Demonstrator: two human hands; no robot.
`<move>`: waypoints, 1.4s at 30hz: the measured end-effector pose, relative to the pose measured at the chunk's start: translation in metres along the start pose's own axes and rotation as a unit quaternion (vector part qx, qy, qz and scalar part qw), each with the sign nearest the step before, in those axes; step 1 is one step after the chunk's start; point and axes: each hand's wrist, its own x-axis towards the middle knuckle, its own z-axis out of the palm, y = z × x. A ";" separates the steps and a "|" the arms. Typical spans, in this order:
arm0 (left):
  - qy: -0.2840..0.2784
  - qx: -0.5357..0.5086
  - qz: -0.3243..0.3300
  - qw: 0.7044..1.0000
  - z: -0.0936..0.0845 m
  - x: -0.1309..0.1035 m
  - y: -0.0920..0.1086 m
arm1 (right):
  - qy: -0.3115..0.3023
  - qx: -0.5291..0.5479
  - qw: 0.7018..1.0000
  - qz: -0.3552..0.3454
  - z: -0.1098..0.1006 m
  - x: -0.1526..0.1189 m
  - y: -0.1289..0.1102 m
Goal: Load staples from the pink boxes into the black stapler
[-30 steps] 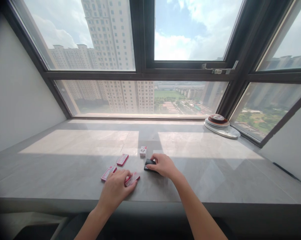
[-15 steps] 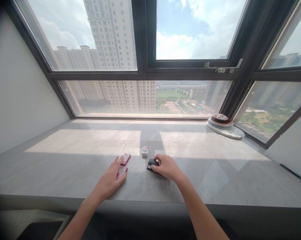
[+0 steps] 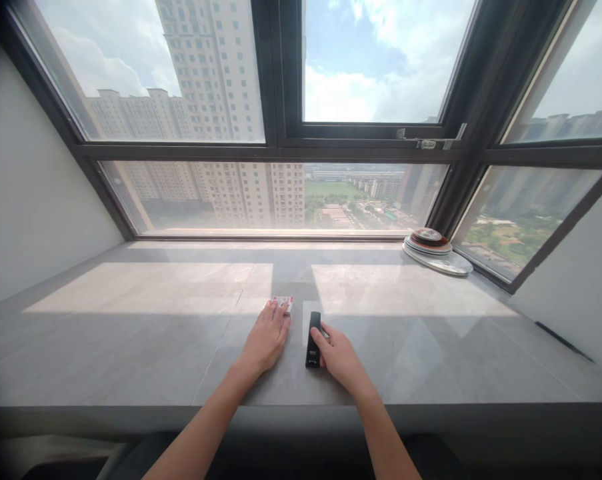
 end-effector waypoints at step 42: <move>0.035 -0.042 -0.014 0.998 -0.096 -0.063 -0.038 | 0.153 -0.068 0.979 -0.114 0.074 0.036 -0.013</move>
